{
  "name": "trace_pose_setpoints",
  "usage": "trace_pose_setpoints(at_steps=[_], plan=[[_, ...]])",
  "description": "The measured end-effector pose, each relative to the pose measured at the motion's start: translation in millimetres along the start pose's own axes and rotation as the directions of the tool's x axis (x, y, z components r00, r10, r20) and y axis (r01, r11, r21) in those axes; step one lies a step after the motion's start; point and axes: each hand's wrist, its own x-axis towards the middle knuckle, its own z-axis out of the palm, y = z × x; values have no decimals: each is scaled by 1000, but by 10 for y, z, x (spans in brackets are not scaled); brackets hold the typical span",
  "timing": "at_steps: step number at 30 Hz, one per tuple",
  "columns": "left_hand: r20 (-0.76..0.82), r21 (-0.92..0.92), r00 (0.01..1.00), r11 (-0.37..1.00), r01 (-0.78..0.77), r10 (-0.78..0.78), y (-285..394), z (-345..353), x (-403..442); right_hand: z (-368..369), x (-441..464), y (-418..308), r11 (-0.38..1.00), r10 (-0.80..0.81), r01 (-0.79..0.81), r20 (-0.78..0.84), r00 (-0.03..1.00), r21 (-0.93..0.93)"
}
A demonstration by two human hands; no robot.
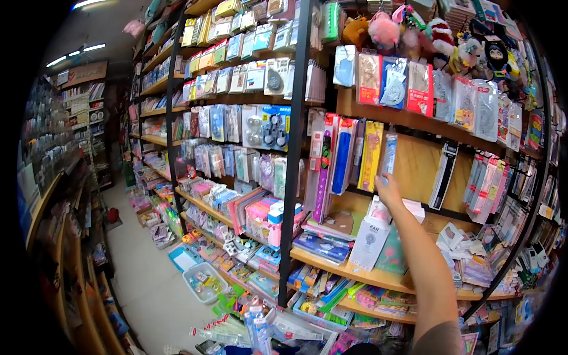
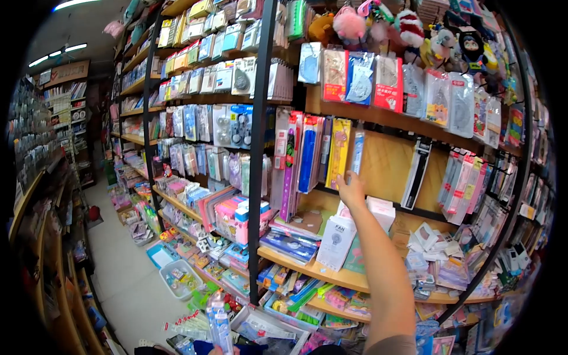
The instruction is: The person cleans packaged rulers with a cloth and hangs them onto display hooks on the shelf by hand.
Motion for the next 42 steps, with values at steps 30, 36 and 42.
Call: trace_pose_setpoints(at_steps=[30,36,42], plan=[[-36,-40,999,999,-27,26,297,561,127,-753,-983,-916,874,75,-80,29,997,479],[-35,-36,999,999,-12,10,298,539,132,-689,34,-733,774,59,-3,-68,996,634],[-50,-5,997,998,-58,57,251,470,185,-587,231,-753,786,81,-11,-86,993,618]])
